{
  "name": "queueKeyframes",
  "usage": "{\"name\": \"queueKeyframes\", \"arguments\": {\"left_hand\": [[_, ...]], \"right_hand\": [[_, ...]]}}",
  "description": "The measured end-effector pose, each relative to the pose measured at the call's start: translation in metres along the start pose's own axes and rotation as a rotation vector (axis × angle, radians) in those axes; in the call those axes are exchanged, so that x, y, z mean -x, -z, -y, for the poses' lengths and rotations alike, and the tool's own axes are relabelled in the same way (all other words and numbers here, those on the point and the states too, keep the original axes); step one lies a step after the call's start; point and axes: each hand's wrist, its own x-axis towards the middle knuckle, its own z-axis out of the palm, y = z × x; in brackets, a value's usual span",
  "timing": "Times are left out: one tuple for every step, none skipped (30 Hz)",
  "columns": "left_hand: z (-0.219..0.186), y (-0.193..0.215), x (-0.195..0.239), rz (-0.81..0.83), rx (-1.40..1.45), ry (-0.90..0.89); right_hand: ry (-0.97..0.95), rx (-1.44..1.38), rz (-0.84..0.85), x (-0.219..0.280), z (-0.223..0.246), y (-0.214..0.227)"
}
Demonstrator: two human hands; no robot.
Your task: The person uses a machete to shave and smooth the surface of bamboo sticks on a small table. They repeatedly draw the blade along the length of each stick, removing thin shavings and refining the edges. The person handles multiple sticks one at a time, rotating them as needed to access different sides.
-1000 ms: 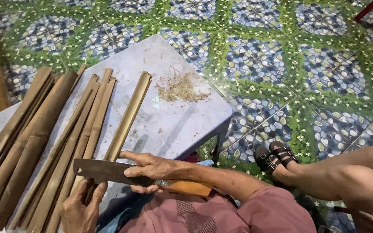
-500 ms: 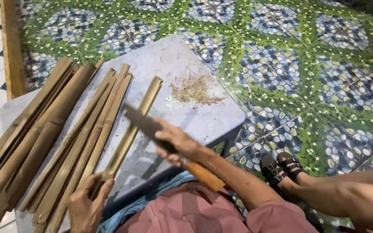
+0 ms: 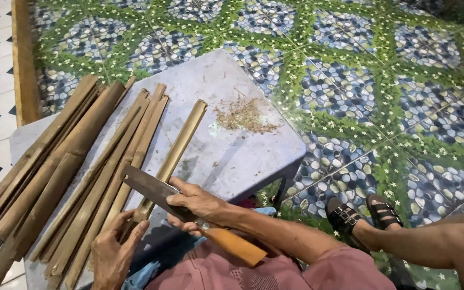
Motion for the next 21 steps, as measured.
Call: {"name": "queueKeyframes", "arguments": {"left_hand": [[0.0,0.0,-0.001,-0.002,0.0,-0.002],[0.001,0.0,-0.002,-0.011,-0.004,-0.012],[0.004,0.0,-0.001,-0.018,-0.009,-0.018],[0.008,-0.001,-0.002,-0.018,-0.011,-0.016],[0.01,-0.003,-0.004,-0.02,-0.013,-0.048],[0.013,-0.006,-0.005,-0.022,-0.016,-0.081],[0.017,-0.009,-0.006,-0.021,-0.017,-0.081],[0.02,-0.011,-0.006,-0.032,-0.05,-0.137],[0.024,-0.014,-0.007,-0.046,-0.082,-0.193],[0.026,-0.015,-0.006,-0.045,-0.082,-0.193],[0.027,-0.017,-0.005,-0.004,-0.047,-0.171],[0.029,-0.019,-0.004,0.038,-0.011,-0.149],[0.031,-0.02,-0.005,0.035,-0.011,-0.152],[0.034,-0.022,-0.006,0.013,0.003,-0.148],[0.038,-0.023,-0.006,-0.006,0.015,-0.143],[0.037,-0.023,-0.006,-0.005,0.013,-0.145],[0.036,-0.023,-0.006,-0.005,0.024,-0.122],[0.035,-0.022,-0.005,-0.005,0.034,-0.099],[0.035,-0.022,-0.005,-0.003,0.035,-0.103],[0.034,-0.022,-0.005,-0.012,-0.003,-0.114],[0.033,-0.022,-0.005,-0.021,-0.041,-0.123]], "right_hand": [[0.001,0.001,0.002,0.0,0.001,-0.004],[0.015,0.03,-0.04,0.0,0.003,-0.007],[0.026,0.056,-0.082,0.001,0.001,-0.011],[0.024,0.054,-0.081,0.001,0.003,-0.013],[0.027,0.037,-0.066,0.003,0.005,-0.014],[0.03,0.02,-0.052,0.005,0.008,-0.015],[0.031,0.018,-0.053,0.006,0.005,-0.011],[0.034,0.02,-0.036,0.007,0.003,-0.006],[0.037,0.022,-0.018,0.007,0.0,-0.001],[0.038,0.021,-0.018,0.007,0.0,0.002],[0.025,0.037,-0.035,0.006,0.0,0.005],[0.011,0.053,-0.052,0.006,0.0,0.008],[0.013,0.056,-0.05,0.006,0.0,0.01],[0.012,0.054,-0.054,0.005,0.001,0.013],[0.011,0.049,-0.059,0.005,0.0,0.015],[0.014,0.048,-0.059,0.006,0.002,0.015],[0.021,0.075,-0.056,0.006,0.004,0.014],[0.028,0.102,-0.053,0.006,0.006,0.014],[0.031,0.104,-0.055,0.007,0.005,0.015],[0.027,0.11,-0.071,0.007,0.005,0.017],[0.02,0.117,-0.086,0.007,0.005,0.018]]}}
